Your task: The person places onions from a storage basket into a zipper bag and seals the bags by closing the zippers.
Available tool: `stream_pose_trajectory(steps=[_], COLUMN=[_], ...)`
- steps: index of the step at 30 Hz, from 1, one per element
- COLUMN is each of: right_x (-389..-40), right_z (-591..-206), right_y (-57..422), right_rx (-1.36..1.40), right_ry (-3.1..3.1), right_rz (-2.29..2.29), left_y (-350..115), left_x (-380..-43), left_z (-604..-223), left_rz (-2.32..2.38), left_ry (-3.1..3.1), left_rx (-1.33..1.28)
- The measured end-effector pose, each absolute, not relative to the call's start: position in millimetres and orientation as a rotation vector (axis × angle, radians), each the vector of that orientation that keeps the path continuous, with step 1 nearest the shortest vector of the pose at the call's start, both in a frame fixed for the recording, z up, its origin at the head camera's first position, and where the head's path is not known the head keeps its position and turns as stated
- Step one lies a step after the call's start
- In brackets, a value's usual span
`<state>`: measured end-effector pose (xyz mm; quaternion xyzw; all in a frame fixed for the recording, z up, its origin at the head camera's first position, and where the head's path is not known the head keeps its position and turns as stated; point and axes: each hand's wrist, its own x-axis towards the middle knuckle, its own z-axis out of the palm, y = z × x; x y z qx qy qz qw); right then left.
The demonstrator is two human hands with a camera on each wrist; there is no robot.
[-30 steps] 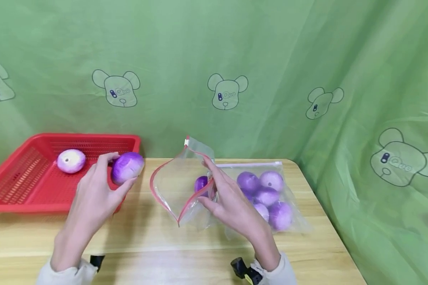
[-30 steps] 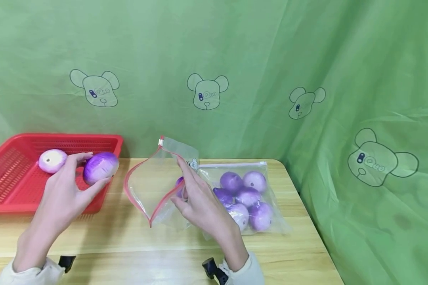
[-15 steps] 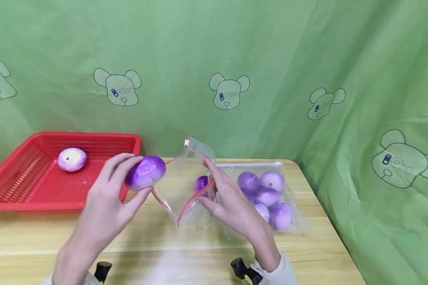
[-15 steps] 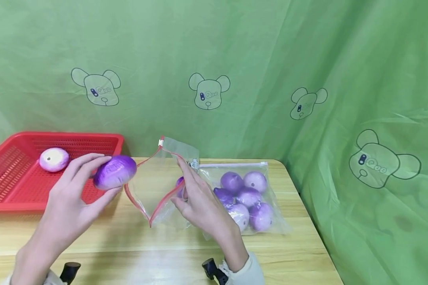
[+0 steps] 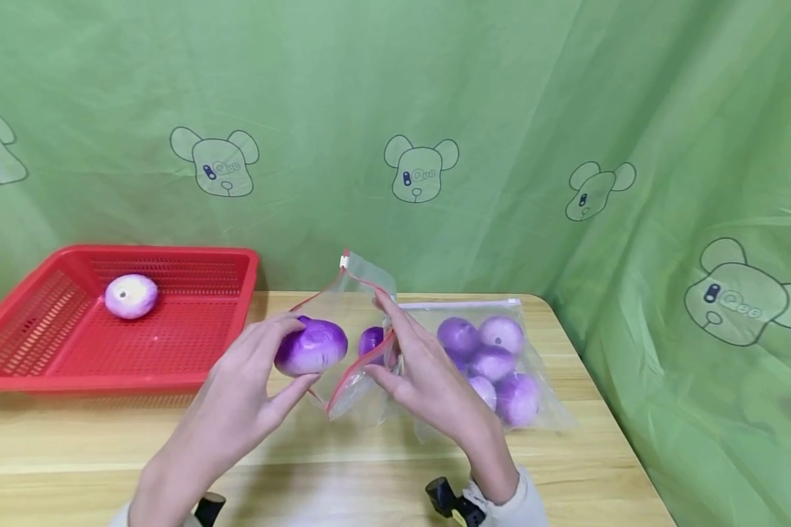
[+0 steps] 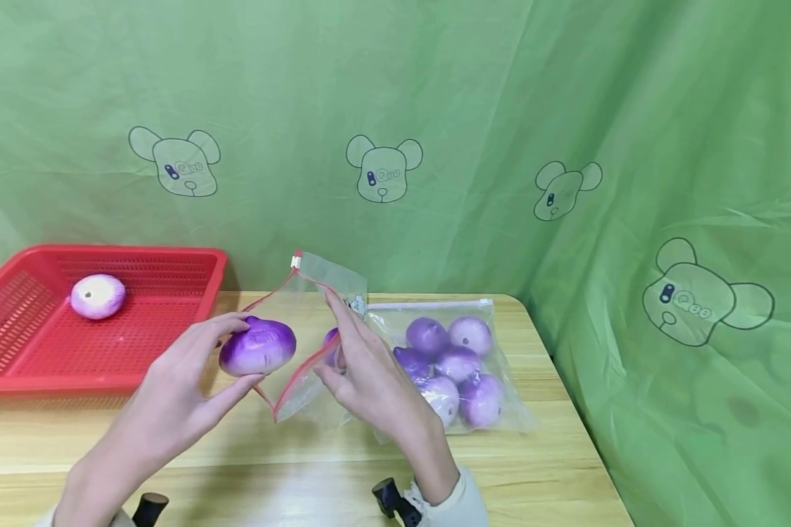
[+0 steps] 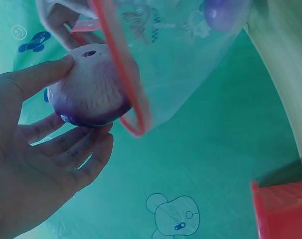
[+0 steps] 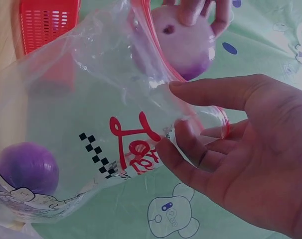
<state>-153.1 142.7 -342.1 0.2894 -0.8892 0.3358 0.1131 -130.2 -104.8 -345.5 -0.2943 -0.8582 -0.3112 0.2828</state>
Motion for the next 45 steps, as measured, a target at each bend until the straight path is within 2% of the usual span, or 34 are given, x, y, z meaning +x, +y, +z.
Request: stream_pose_trajectory(steps=[10,25,45], right_x=[-149.6,-148.3,-149.0], right_z=[-337.3,-338.1,-338.2], right_y=[143.0,143.7,144.9], right_rx=[0.883,0.886,0.836], right_ry=[-2.588,-2.610,-2.612], right_rz=[0.998,0.963,1.008], left_y=[-99.5,-96.9,-98.6], left_x=[-134.8,-135.2,-134.6], left_z=[-354.9,-367.1,-359.0], left_rz=[-0.759,-0.613,-0.641], left_ry=[-2.395,-2.509,-2.368], left_rx=[-0.778,-0.910,-0.912])
